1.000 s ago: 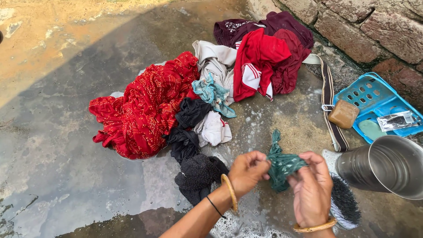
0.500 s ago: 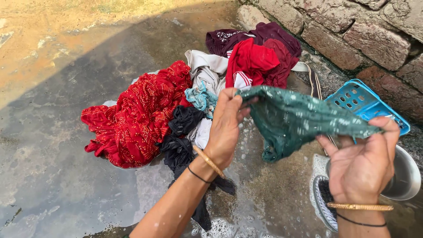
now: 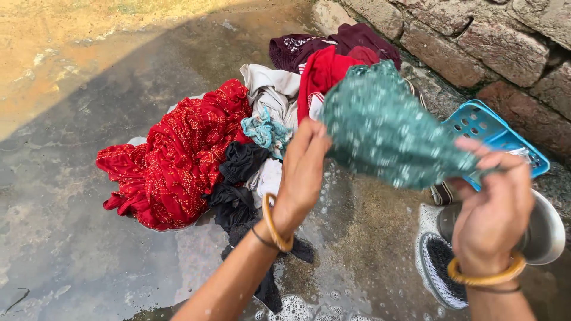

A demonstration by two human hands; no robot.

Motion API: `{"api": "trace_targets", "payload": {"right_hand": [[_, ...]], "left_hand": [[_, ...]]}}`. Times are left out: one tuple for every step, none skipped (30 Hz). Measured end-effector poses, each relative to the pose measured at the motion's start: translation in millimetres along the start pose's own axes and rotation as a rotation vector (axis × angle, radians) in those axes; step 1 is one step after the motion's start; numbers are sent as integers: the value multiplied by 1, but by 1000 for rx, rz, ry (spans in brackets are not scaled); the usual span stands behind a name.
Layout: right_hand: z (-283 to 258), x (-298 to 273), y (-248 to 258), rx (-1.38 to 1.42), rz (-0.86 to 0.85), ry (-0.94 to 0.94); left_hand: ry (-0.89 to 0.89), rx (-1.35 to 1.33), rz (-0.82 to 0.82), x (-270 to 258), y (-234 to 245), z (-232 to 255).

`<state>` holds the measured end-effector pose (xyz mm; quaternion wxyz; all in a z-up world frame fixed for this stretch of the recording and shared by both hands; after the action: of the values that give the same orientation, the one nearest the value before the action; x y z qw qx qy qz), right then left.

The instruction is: Scrubbing and rinsing multiple articles of clothing by hand on a concrete floor using soap and a brush.

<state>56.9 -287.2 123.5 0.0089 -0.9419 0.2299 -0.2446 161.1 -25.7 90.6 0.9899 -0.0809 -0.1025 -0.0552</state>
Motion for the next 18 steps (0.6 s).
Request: {"api": "trace_targets", "payload": {"right_hand": [[16,-26,13,4,-7,1],[42,-52,25,-408,-96,-100],[69,-79,39,-817,-185,-198],[77,-87,43,-810,-191,-192],[106,-108,43,-1019,-463,-397],[131,-134,51,-1225,-725,-616],[132,-140,39,-1222,-727,-616],[122,-137,16,-1078,-669,-425],[110,-135,-4,-933,-593,-238],[121,-134,-19,-931,-591,-236],[128,-139,-47,-737,-714,-165],[133,-144,-73,-539,-830,-94],[154,-124,-69,-539,-827,-87],[171,-104,-65,-951,-849,165],[186,-83,-60,-1363,-842,431],[201,-53,-58,-1369,-841,438],[220,-21,-40,-1463,-707,209],[238,8,-19,-1542,-564,-19]], "left_hand": [[-4,1,8,-24,8,-12],[257,252,60,-50,21,-45],[518,503,111,-80,39,-75],[514,505,120,-88,43,-68],[567,753,-9,-100,40,-67],[616,1000,-142,-113,39,-67],[617,1002,-140,-119,31,-83],[398,1058,-114,-117,17,-84],[174,1105,-87,-116,2,-85],[171,1108,-86,-119,-2,-106],[-46,1126,-170,-124,-21,-117],[-264,1136,-252,-131,-40,-129],[-271,1137,-250,-129,-37,-131],[-251,1208,-279,-126,-34,-137],[-226,1274,-304,-124,-36,-143],[-231,1269,-299,-124,-36,-145],[-196,1235,-301,-130,-34,-147],[-161,1200,-303,-137,-31,-147]]}}
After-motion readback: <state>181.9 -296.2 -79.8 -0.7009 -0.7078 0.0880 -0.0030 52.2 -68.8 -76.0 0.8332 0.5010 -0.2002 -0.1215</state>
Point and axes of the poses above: each hand's wrist, its own x-axis towards the middle knuckle, its own y-axis out of the back of the hand, z = x × y, the point moved 8 cm from there along x, towards the middle knuckle, and after that the axes turned 4 degrees about y, right-handed, at the moved point
